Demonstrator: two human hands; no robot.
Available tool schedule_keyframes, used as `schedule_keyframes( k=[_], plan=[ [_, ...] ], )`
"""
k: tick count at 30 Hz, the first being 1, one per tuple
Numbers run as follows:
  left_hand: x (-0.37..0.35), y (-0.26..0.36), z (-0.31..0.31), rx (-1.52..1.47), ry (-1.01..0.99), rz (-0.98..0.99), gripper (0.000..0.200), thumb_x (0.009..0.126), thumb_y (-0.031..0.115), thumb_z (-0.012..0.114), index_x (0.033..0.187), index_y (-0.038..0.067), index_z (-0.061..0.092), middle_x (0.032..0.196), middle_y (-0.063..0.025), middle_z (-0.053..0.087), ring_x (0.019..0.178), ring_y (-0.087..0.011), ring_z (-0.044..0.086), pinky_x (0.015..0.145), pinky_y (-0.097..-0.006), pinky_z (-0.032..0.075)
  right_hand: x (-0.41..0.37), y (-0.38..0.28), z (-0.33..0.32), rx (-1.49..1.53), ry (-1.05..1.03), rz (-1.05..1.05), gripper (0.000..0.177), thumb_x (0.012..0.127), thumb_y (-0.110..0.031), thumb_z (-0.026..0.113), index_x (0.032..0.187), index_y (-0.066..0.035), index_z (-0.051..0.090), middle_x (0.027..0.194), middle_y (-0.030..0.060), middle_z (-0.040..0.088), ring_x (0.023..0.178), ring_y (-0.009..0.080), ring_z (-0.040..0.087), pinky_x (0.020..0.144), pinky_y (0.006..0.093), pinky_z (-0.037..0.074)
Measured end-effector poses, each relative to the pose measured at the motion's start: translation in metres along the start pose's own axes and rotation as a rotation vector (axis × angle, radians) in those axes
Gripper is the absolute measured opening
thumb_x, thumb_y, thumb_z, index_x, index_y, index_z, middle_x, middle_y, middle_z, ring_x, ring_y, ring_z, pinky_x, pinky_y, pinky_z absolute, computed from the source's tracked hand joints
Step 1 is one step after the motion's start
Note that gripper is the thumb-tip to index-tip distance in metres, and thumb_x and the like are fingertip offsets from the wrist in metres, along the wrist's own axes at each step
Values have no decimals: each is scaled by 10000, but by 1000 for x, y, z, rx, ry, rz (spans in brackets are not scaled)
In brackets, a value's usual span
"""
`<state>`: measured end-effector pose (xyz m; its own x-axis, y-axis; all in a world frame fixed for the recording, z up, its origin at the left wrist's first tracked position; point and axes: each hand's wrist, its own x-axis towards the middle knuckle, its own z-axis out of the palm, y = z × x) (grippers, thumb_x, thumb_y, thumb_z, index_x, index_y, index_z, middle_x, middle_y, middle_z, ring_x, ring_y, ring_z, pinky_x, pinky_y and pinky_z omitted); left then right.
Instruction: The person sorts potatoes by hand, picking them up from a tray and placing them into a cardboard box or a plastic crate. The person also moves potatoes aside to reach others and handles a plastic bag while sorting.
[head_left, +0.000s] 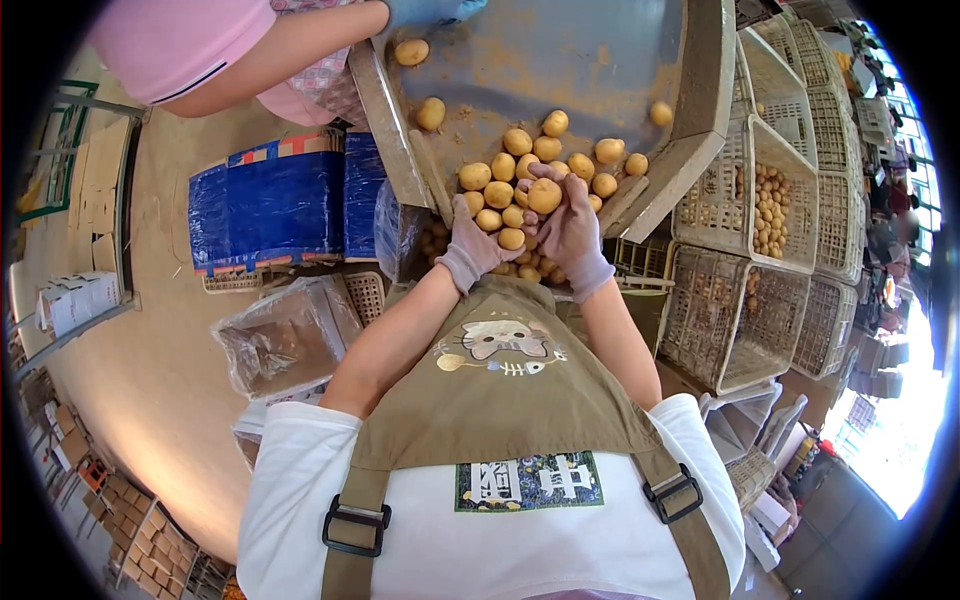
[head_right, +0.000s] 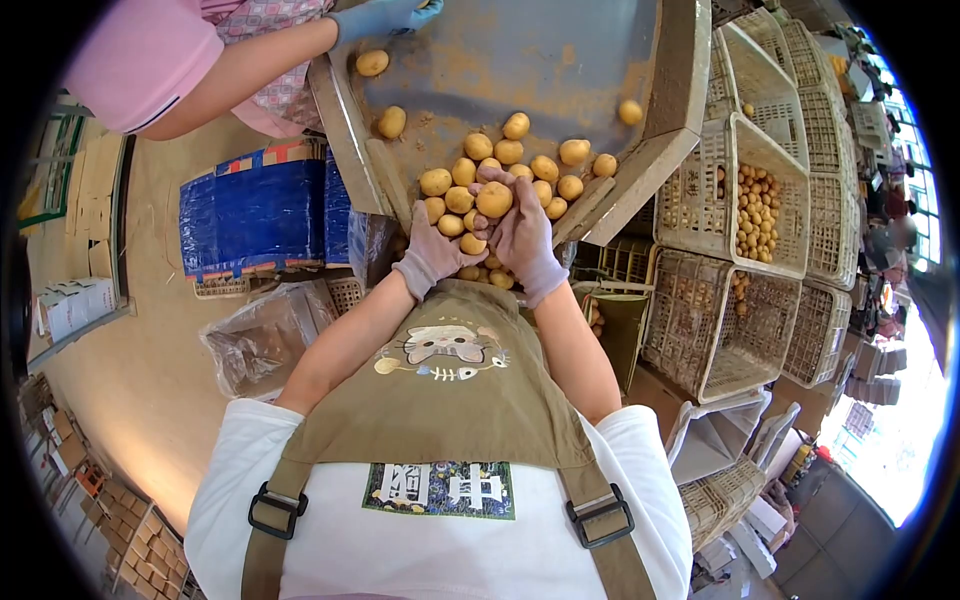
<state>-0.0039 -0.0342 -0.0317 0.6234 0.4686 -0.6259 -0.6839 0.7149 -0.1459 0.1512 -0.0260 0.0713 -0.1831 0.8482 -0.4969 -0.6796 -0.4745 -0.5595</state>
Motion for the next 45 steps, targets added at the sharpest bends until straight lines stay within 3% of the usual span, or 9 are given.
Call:
schedule_keyframes(
  k=[14, 17, 19, 22, 26, 30, 33, 36, 45],
  plan=[
    [3, -2, 1, 73, 122, 43, 996, 803, 900, 250, 1551, 243, 244, 1569, -100, 332, 1437, -348, 317, 1115, -682, 170, 1, 14, -5, -391, 183, -322, 447, 1012, -225, 496, 1416, -36, 466, 1303, 165, 561, 1267, 306, 527, 1054, 451, 443],
    [-16, -2, 15, 165, 301, 99, 894, 876, 725, 492, 1546, 185, 248, 1545, -109, 345, 1383, -313, 398, 1083, -603, 361, -6, 11, -17, -1633, 277, -568, 490, 919, -267, 600, 1366, -74, 543, 1367, 197, 540, 1289, 361, 504, 1080, 499, 368],
    [-14, -4, -12, 1161, 402, 347, 894, 840, 466, 679, 1548, 153, 231, 1480, -122, 424, 1319, -277, 465, 1059, -483, 422, -8, 2, -28, -1842, 217, -427, 470, 896, -281, 625, 1324, -90, 583, 1391, 218, 515, 1268, 404, 499, 1079, 497, 374],
    [-2, -1, -38, 1405, 193, 629, 680, 751, -36, 744, 1364, 60, 464, 1195, -105, 627, 1088, -203, 613, 928, -309, 522, -6, 0, -38, -1981, 324, -550, 409, 872, -310, 641, 1238, -129, 656, 1395, 207, 526, 1285, 426, 482, 1097, 493, 366],
    [-6, 6, -17, 85, 119, 62, 459, 924, 336, 628, 1326, 143, 523, 1375, -30, 515, 1293, -256, 487, 1036, -555, 406, 5, -44, -28, -1677, 306, -202, 317, 881, -330, 599, 1118, -149, 708, 1361, 147, 577, 1266, 357, 523, 1118, 523, 318],
    [-9, 4, -2, 60, 90, 109, 861, 886, 743, 460, 1537, 209, 280, 1579, -28, 278, 1463, -273, 240, 1105, -660, 285, 48, -128, -60, -2334, 855, -536, 293, 930, -292, 556, 1171, -155, 651, 1254, 123, 660, 1220, 311, 583, 1137, 524, 285],
    [-11, 3, 7, 39, 124, 86, 960, 838, 832, 404, 1560, 222, 233, 1610, -45, 222, 1470, -331, 233, 1109, -685, 268, 69, -158, -63, -2529, 814, 98, 320, 942, -235, 523, 1238, -139, 596, 1170, 124, 693, 1205, 317, 596, 1140, 528, 278],
    [-6, 5, 5, 0, 43, 55, 956, 833, 851, 360, 1563, 247, 227, 1611, -46, 245, 1474, -356, 228, 1114, -691, 243, 72, -158, -49, -2490, 728, 217, 377, 911, -211, 554, 1275, -116, 548, 1182, 171, 662, 1188, 341, 597, 1122, 502, 324],
    [-5, 4, 11, -42, 104, 83, 919, 847, 849, 315, 1553, 265, 236, 1600, -52, 263, 1476, -333, 229, 1118, -700, 197, 38, -95, -35, -1196, 429, -613, 563, 744, -141, 787, 1250, -10, 577, 1235, 149, 525, 1139, 269, 563, 987, 361, 473]
  ],
)
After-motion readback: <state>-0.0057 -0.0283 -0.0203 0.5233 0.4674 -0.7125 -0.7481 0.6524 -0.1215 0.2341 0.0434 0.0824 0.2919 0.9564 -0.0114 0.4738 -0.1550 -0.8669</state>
